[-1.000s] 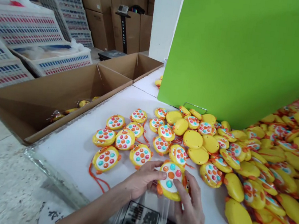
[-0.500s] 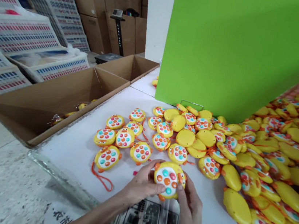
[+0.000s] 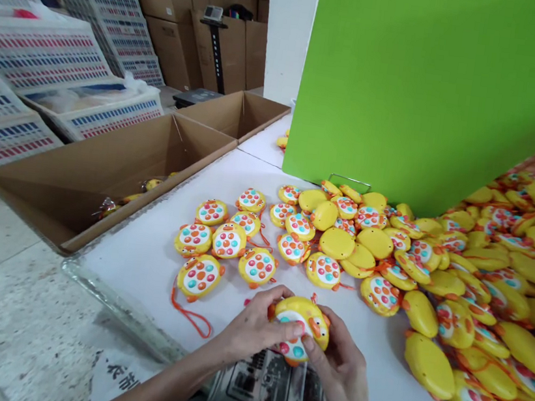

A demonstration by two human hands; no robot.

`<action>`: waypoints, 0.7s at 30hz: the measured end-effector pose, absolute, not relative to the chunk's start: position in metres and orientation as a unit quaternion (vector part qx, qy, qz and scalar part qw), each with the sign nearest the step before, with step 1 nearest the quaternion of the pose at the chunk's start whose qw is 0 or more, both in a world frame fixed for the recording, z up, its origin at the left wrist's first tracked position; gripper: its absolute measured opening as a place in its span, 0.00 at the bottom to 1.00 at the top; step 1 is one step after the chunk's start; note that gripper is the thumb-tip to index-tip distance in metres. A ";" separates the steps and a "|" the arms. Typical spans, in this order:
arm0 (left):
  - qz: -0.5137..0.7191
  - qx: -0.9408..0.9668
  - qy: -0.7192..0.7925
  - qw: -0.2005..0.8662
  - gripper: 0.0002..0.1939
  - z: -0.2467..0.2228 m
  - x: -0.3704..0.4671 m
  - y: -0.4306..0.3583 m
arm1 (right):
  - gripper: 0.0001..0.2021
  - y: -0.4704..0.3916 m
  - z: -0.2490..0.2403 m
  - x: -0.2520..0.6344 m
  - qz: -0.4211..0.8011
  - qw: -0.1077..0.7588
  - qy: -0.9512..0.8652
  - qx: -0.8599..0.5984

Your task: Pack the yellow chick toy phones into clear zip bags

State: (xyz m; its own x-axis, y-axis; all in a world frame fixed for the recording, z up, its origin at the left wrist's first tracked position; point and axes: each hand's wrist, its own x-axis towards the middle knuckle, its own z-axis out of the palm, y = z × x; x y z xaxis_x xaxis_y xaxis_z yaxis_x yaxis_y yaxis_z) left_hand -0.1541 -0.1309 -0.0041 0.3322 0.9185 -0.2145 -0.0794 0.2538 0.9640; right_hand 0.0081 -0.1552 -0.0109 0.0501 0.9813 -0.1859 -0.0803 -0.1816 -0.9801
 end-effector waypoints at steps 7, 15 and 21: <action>0.368 0.532 0.504 0.572 0.11 0.003 -0.149 -0.132 | 0.22 -0.152 -0.016 0.003 0.585 0.462 -0.412 -0.523; 0.357 0.512 0.486 0.612 0.14 -0.001 -0.151 -0.132 | 0.21 -0.153 -0.010 0.008 0.603 0.432 -0.443 -0.503; 0.386 0.377 0.483 0.689 0.17 -0.018 -0.148 -0.133 | 0.26 -0.157 -0.021 0.005 0.599 0.461 -0.385 -0.529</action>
State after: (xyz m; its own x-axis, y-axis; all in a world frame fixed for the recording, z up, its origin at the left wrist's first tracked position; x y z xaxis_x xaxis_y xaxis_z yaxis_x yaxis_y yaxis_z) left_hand -0.1480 -0.1327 -0.0182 0.2351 0.8966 -0.3753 -0.1667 0.4176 0.8932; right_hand 0.0048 -0.1572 -0.0213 -0.0141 0.9604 -0.2781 -0.1450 -0.2772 -0.9498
